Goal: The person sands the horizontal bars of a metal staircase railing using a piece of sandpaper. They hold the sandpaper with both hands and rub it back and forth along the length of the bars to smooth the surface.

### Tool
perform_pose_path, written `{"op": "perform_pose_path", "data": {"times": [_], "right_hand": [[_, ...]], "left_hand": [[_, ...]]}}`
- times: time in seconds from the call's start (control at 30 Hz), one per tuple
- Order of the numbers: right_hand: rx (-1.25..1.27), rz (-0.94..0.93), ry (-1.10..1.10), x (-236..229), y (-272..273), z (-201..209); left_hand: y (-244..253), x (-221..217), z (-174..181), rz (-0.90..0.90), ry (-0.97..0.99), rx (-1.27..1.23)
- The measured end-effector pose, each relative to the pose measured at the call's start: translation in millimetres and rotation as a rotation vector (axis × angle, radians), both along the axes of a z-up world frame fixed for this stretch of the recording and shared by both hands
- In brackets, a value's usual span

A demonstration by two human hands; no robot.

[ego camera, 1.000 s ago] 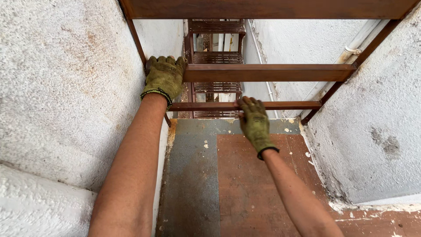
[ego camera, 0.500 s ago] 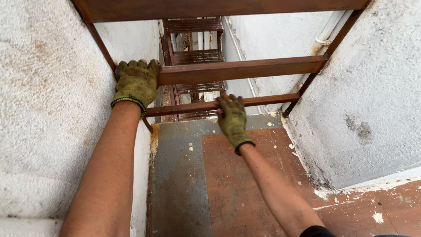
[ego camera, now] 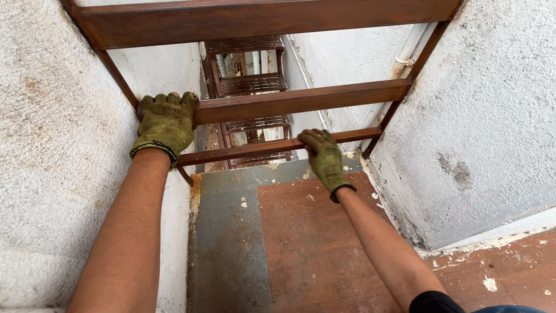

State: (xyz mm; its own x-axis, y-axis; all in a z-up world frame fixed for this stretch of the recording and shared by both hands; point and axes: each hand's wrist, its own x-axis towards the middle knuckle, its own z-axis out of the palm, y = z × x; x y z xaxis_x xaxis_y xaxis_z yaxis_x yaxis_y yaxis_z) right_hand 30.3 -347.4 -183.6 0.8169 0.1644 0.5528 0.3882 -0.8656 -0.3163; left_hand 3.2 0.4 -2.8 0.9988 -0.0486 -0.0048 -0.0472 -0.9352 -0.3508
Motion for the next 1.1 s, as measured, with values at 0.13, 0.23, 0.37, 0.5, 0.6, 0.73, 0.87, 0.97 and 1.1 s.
{"op": "perform_pose_path", "data": {"times": [0.13, 0.23, 0.37, 0.5, 0.6, 0.73, 0.87, 0.97, 1.1], "right_hand": [[0.160, -0.144, 0.016, -3, -85, 17], [0.211, -0.211, 0.014, -5, -106, 18], [0.158, -0.330, -0.085, -2, -80, 6], [0.135, -0.210, -0.106, -4, 2, -16], [0.205, -0.159, -0.112, -9, 91, -23], [0.193, 0.052, 0.013, -22, 199, -14], [0.098, 0.132, -0.023, -25, 226, -9], [0.086, 0.184, -0.011, -11, 187, -11], [0.133, 0.072, -0.045, -2, 112, -16]], "left_hand": [[-4, -1, 2, 0.014, 0.002, 0.001], [-5, -5, 4, 0.034, 0.027, 0.023], [-5, -5, 7, 0.011, 0.008, 0.028], [-8, -9, 11, 0.039, 0.043, 0.010], [-7, -12, 11, 0.053, 0.067, -0.012], [-5, -5, 2, 0.019, 0.004, -0.013], [0, 1, 2, 0.043, 0.042, -0.040], [-1, -2, 0, 0.024, 0.015, -0.042], [0, -2, 1, 0.021, 0.024, -0.023]]}}
